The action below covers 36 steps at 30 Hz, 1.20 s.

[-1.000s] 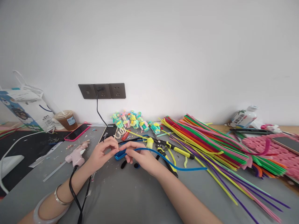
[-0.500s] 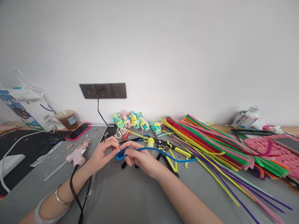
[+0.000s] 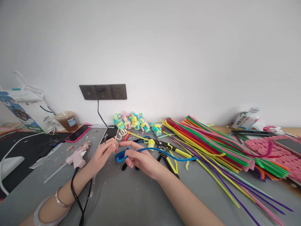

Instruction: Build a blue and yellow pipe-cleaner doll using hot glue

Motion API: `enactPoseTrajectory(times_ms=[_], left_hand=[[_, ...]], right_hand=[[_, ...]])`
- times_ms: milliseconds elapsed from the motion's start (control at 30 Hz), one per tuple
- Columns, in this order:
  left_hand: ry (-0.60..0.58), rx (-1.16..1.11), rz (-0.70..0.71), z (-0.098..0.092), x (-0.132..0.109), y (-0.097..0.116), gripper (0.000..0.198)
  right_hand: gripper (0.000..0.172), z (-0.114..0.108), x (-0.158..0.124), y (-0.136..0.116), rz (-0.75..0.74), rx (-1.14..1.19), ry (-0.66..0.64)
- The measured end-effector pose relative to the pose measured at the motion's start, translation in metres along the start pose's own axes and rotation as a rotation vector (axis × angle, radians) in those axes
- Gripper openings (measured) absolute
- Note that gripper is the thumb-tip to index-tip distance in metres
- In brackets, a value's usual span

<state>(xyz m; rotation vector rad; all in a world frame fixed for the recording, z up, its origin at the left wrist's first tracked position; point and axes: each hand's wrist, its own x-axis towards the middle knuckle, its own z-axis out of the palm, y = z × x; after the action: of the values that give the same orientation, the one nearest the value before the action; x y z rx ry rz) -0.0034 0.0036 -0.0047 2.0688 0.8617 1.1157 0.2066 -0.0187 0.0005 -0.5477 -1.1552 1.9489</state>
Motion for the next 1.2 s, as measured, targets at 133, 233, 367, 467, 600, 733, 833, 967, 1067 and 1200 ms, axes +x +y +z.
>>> enactPoseTrajectory(times_ms=[133, 233, 367, 467, 600, 733, 833, 967, 1067, 1200], left_hand=[[0.039, -0.024, -0.037, 0.0001, 0.0008, -0.0040, 0.015], [0.084, -0.033, -0.057, 0.0000, 0.0019, -0.0053, 0.015], [0.136, -0.053, -0.094, 0.0003, 0.0032, -0.0039, 0.014], [0.123, -0.072, -0.092, 0.0002, 0.0032, -0.0031, 0.016], [0.104, -0.091, -0.111, 0.0001, 0.0024, -0.0044, 0.018], [0.100, -0.105, -0.103, 0.0006, 0.0028, -0.0046, 0.019], [0.097, -0.103, -0.097, 0.0006, 0.0036, -0.0031, 0.019], [0.088, -0.108, -0.091, 0.0000, 0.0030, -0.0026, 0.018], [0.085, -0.124, -0.076, 0.0001, 0.0019, -0.0040, 0.016], [0.069, -0.123, -0.065, 0.0011, 0.0013, -0.0041, 0.016]], right_hand=[[0.041, -0.0003, -0.0009, -0.0004, 0.009, -0.037, -0.012], [0.041, -0.0012, -0.0011, 0.0006, 0.001, -0.062, -0.028], [0.038, -0.0034, -0.0013, 0.0029, 0.008, -0.075, -0.041], [0.038, -0.0048, -0.0017, 0.0035, 0.011, -0.082, -0.052], [0.042, -0.0034, -0.0025, 0.0013, 0.014, -0.100, -0.055], [0.045, -0.0001, -0.0030, -0.0008, 0.027, -0.090, -0.050], [0.042, 0.0000, -0.0027, 0.0005, 0.048, -0.052, -0.054], [0.040, -0.0011, -0.0021, 0.0023, 0.061, -0.004, -0.057], [0.040, -0.0009, -0.0020, 0.0019, 0.061, 0.014, -0.065], [0.040, -0.0003, -0.0019, 0.0018, 0.063, 0.024, -0.065]])
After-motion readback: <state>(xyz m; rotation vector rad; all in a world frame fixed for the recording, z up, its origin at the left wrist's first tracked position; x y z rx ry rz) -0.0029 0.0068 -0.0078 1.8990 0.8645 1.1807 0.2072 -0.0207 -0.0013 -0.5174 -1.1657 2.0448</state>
